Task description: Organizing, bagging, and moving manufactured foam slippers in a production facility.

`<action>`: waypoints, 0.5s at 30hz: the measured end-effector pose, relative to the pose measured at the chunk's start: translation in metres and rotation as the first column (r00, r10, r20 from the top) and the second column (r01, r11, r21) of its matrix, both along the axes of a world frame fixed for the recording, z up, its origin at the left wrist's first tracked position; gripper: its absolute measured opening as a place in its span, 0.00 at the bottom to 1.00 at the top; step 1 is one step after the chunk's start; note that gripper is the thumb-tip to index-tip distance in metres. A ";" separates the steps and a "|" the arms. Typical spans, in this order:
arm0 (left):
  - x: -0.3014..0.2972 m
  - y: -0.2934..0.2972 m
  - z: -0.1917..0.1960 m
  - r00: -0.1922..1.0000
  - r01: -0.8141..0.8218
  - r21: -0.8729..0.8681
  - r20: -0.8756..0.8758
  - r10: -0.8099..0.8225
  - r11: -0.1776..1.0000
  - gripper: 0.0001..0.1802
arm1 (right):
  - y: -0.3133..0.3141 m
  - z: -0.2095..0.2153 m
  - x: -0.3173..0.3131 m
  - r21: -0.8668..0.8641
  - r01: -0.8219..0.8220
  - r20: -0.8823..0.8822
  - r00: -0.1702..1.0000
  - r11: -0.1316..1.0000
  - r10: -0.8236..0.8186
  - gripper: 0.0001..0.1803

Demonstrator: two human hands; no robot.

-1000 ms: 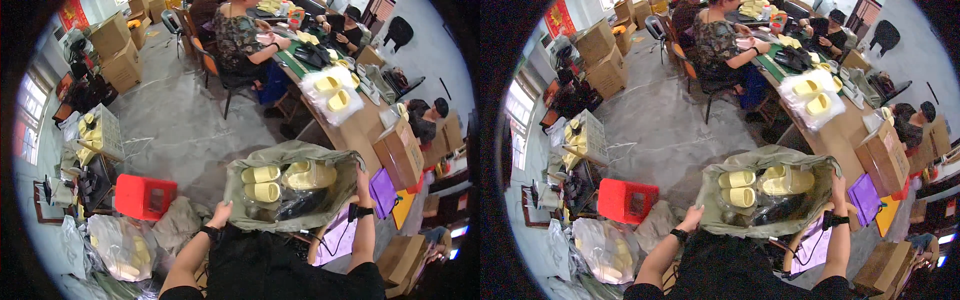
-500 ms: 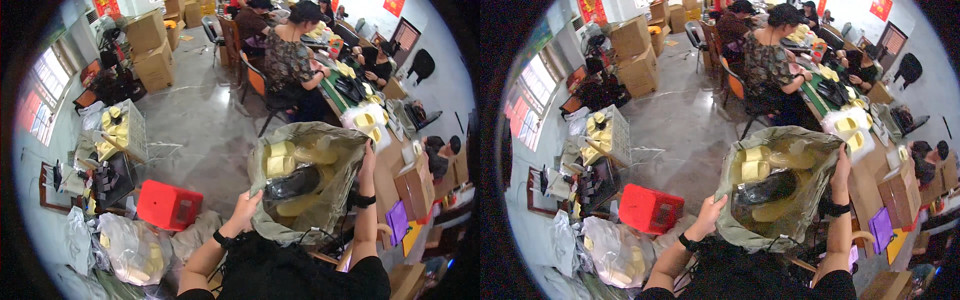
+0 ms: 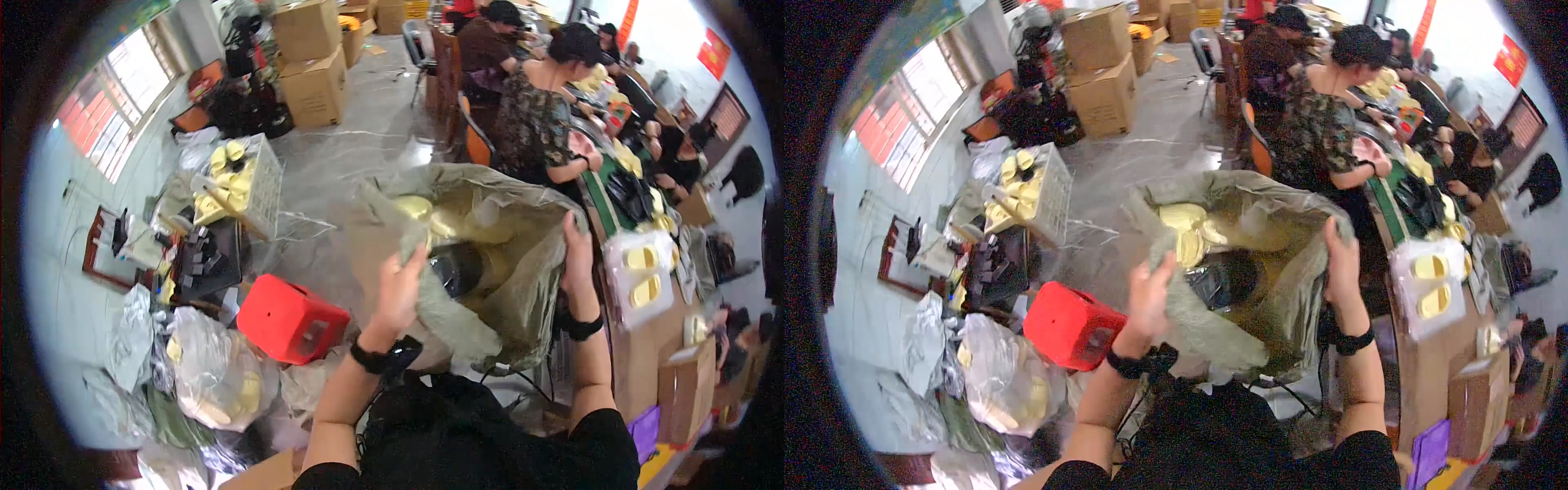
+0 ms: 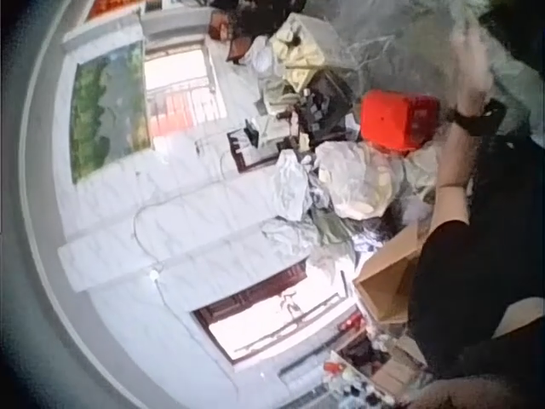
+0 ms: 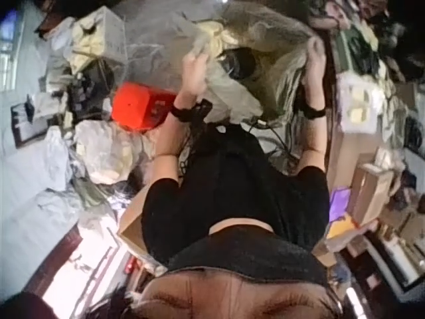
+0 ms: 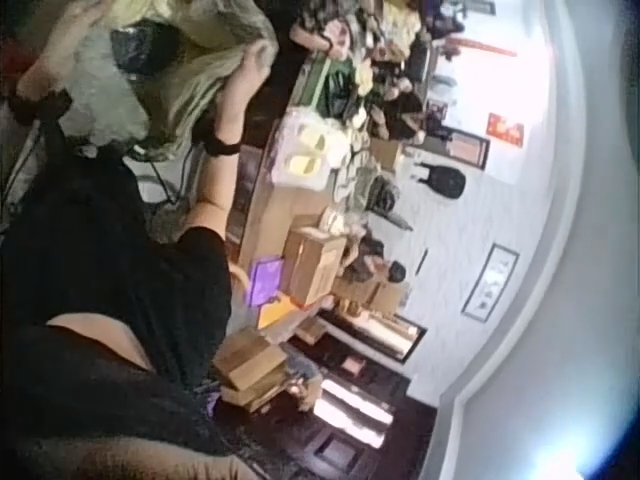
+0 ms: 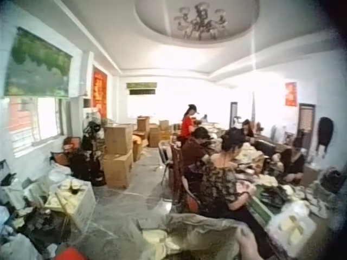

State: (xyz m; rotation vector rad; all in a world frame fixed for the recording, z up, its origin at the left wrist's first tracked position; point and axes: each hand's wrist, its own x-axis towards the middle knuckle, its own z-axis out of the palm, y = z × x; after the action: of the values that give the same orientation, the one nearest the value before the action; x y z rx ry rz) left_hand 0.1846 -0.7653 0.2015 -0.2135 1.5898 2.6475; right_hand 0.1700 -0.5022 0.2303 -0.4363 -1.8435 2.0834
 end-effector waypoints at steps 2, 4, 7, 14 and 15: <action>-0.018 0.023 -0.006 0.998 0.055 -0.155 0.015 -0.053 0.986 0.16 | -0.009 -0.019 -0.014 0.063 -0.167 0.082 0.983 0.984 0.162 0.12; -0.035 0.045 -0.018 0.990 0.023 -0.330 -0.125 -0.068 0.944 0.13 | -0.012 -0.049 -0.020 0.195 -0.333 0.126 0.941 0.923 0.313 0.12; -0.061 0.079 -0.051 0.968 0.092 -0.521 -0.153 -0.198 0.849 0.15 | -0.023 -0.114 -0.032 0.260 -0.554 0.220 0.831 0.791 0.511 0.13; -0.079 0.073 -0.119 0.969 0.209 -0.692 0.049 -0.243 0.691 0.17 | -0.042 -0.217 -0.040 -0.238 -0.736 0.408 0.516 0.634 0.753 0.18; -0.080 0.066 -0.122 0.970 0.219 -0.735 0.089 -0.228 0.642 0.18 | -0.047 -0.219 -0.043 -0.202 -0.737 0.434 0.523 0.645 0.733 0.19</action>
State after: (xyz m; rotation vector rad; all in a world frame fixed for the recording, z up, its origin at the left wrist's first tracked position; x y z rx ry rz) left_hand 0.1044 -0.6988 0.0794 -0.0107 2.4307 1.6725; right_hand 0.1270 -0.5492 0.0110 -0.1663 -2.6981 2.6764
